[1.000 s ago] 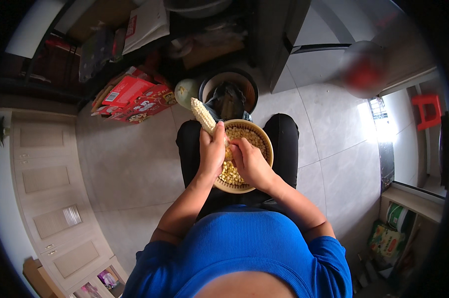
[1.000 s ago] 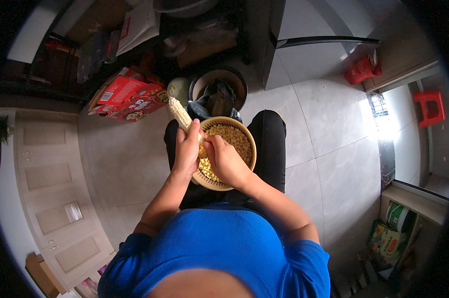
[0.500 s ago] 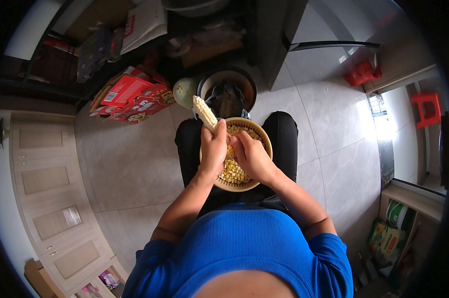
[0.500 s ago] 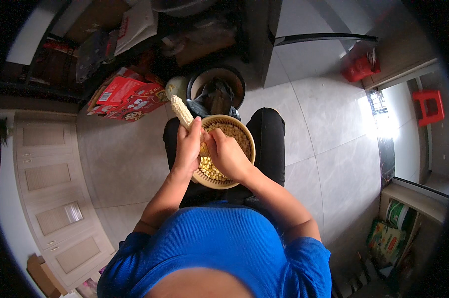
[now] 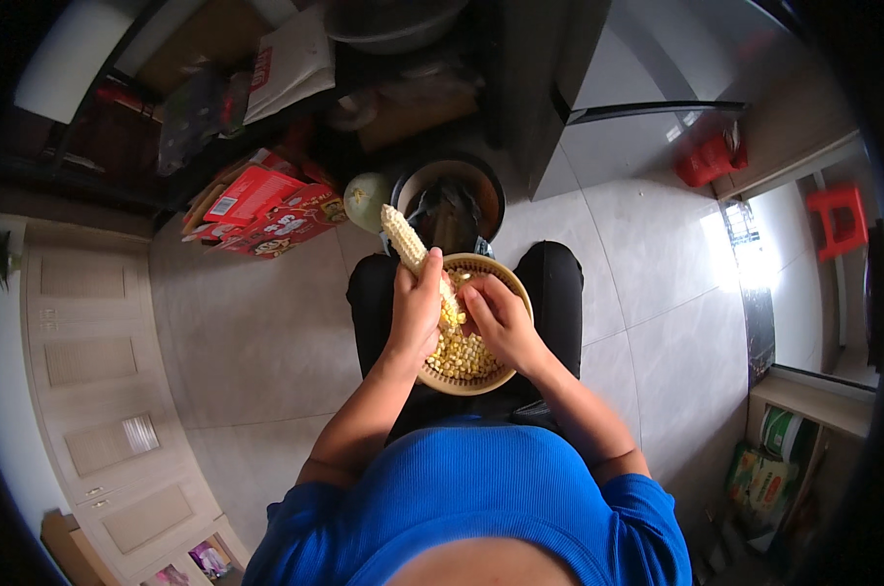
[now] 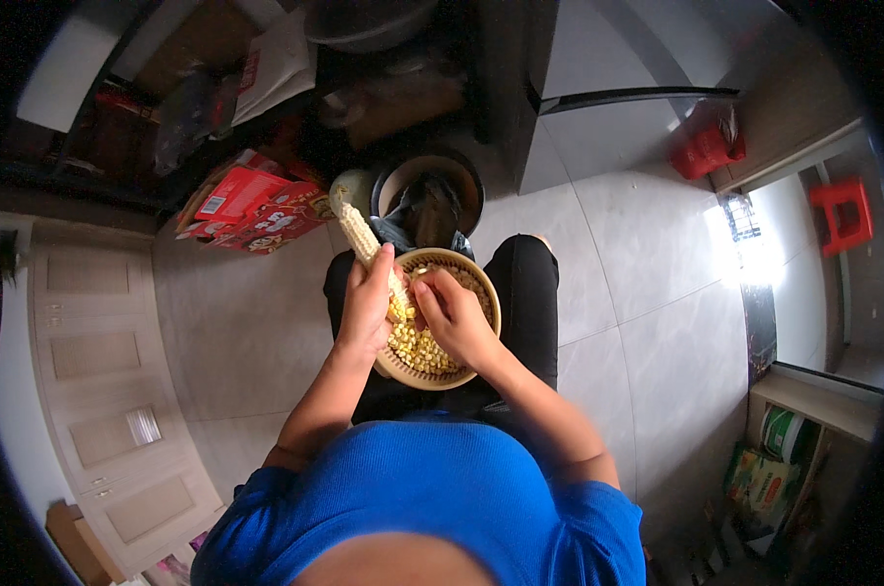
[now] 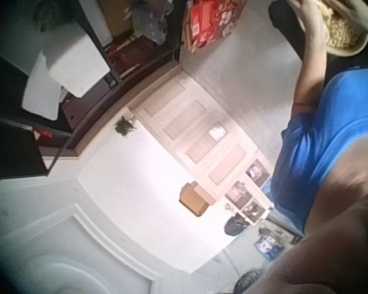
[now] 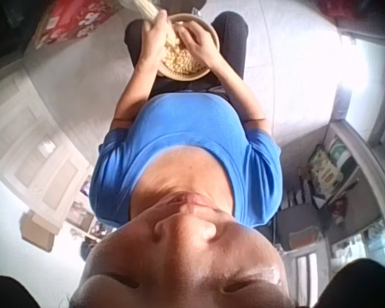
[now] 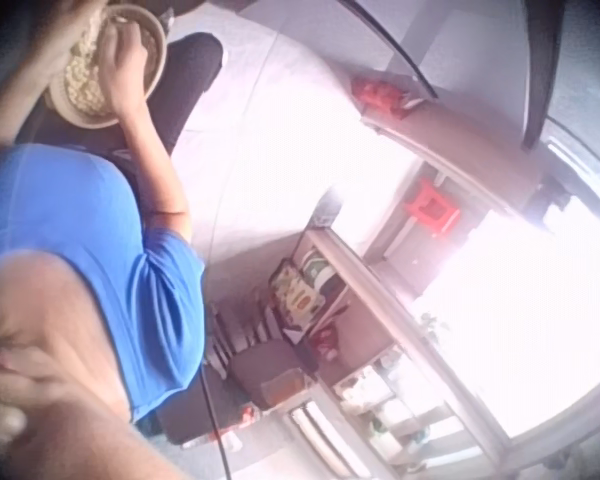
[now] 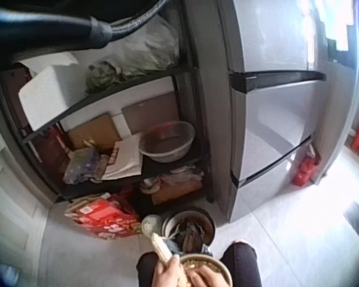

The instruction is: The person sits on the floor and removes corn kernels from a cob by hand, placing the kernels into a bowl. The person holds the cob in one hand and uses the other to strip the kernels off, rotating the cob as needed.

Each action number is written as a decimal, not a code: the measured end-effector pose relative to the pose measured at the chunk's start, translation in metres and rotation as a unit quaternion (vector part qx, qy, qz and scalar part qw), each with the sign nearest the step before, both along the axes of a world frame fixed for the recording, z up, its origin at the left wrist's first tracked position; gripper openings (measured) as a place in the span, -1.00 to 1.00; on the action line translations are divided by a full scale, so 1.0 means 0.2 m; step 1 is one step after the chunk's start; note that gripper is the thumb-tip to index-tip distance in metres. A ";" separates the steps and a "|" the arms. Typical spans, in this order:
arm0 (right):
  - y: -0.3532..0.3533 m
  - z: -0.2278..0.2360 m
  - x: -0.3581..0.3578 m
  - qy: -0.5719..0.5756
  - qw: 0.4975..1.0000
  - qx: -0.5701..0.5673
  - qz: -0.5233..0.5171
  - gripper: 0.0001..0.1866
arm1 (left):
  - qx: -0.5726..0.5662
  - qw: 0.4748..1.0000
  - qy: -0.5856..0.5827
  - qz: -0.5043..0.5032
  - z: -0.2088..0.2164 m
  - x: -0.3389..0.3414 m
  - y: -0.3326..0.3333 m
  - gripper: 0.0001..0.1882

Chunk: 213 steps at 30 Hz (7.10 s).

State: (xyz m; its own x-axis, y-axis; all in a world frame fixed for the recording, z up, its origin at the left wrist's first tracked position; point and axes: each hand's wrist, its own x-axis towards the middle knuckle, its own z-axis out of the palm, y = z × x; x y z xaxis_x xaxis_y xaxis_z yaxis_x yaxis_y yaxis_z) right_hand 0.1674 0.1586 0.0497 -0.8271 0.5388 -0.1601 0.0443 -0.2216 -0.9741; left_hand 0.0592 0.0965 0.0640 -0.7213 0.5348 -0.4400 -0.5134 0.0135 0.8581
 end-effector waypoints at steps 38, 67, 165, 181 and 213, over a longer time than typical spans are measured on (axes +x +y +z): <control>-0.10 -0.04 0.02 -0.080 0.988 0.127 0.020 -0.76 | -0.066 0.993 0.095 0.006 -0.19 0.07 -0.10 -0.63; -0.09 -0.12 0.01 0.002 1.000 0.024 0.002 -0.80 | -0.023 0.999 0.015 -0.045 -0.10 0.00 -0.06 -0.69; -0.05 -0.04 0.01 0.066 0.994 -0.077 -0.042 -0.80 | 0.093 0.995 -0.027 0.029 -0.03 0.03 -0.03 -0.79; -0.07 -0.09 0.02 -0.033 0.997 -0.045 -0.051 -0.78 | 0.064 0.993 -0.085 0.049 -0.11 0.05 -0.05 -0.80; -0.12 0.03 0.02 -0.017 0.991 0.134 0.017 -0.75 | 0.131 0.978 -0.130 0.099 -0.03 -0.01 -0.06 -0.69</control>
